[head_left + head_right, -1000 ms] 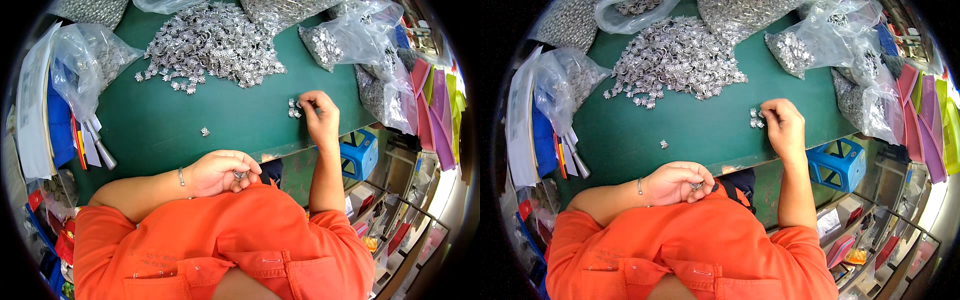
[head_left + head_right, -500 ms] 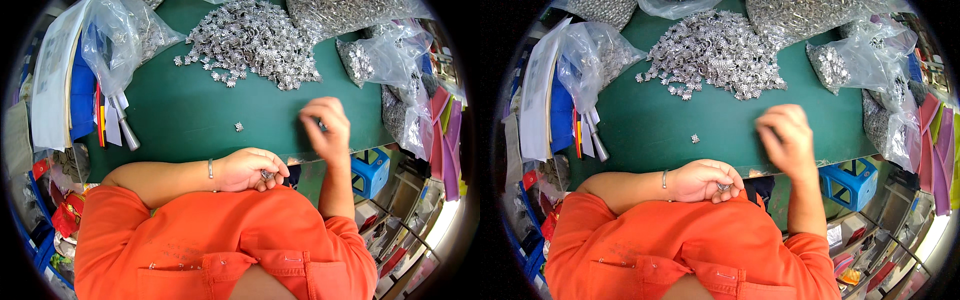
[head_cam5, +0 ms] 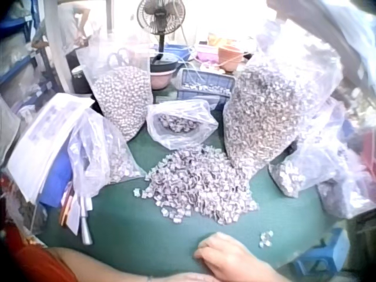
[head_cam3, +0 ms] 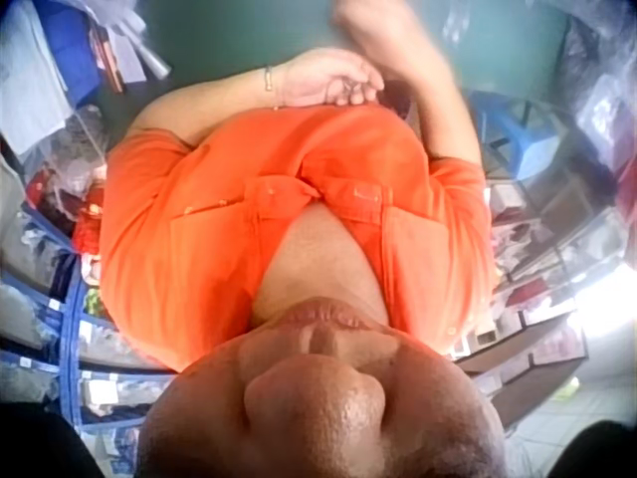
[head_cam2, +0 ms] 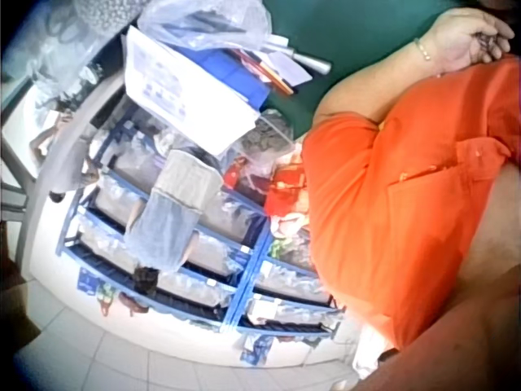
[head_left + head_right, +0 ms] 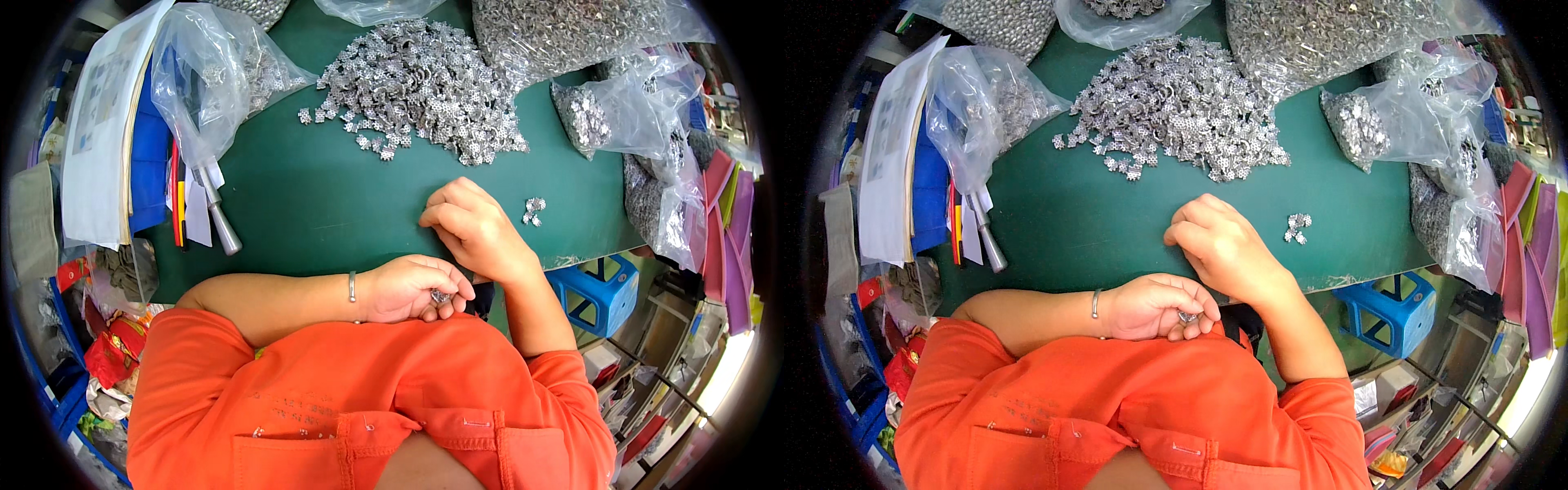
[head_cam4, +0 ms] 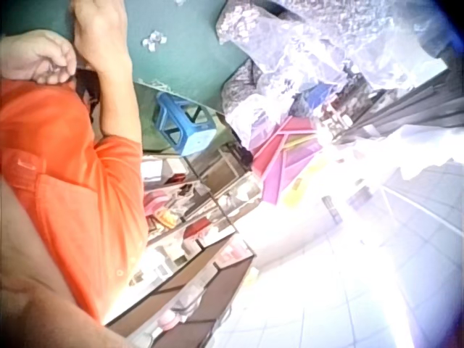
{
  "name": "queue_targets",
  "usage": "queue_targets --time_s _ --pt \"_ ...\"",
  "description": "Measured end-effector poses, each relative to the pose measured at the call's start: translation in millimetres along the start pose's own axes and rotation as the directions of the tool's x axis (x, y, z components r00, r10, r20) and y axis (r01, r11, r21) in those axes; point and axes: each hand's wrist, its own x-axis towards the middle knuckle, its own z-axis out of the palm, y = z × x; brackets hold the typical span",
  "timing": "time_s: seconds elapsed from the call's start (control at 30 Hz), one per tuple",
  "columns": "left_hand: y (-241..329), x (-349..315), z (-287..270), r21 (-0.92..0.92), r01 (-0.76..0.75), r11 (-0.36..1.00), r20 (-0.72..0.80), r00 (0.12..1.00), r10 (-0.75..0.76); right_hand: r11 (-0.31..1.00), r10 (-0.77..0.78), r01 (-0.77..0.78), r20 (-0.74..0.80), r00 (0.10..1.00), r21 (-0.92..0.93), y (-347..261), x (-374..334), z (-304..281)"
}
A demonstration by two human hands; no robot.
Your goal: The person sorts through a large pile of small silver-colored metal pieces on a green workstation, picking them up from the pile and arranging them into smaller groups.
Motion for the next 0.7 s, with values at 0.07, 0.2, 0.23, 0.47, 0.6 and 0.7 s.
queue_targets --time_s 0.07,0.2,0.23,0.47,0.6,0.7 --pt "0 0 -1 0.001 -0.002 1.000 0.008 1.000 0.002 0.994 0.018 -0.014 -0.030 0.999 0.106 0 1 -10" --pt "0 -2 -2 0.005 -0.011 1.000 0.006 1.000 0.011 0.979 0.186 -0.158 -0.250 0.950 0.128 6 -4 -27" --pt "-1 -2 -2 -0.003 -0.013 1.000 0.013 1.000 0.013 0.971 0.234 -0.207 -0.300 0.925 0.119 6 -4 -28" --pt "0 0 -1 -0.027 -0.017 0.999 0.025 1.000 0.018 0.981 0.154 -0.115 -0.259 0.954 0.158 6 -4 -5" --pt "-1 1 -4 -0.038 -0.031 0.999 0.024 0.999 0.032 0.998 0.060 -0.052 -0.215 0.975 0.042 2 5 5" --pt "-6 4 -11 -0.296 -0.051 0.954 0.133 0.987 0.094 0.989 0.089 -0.064 -0.187 0.978 0.136 5 3 4"
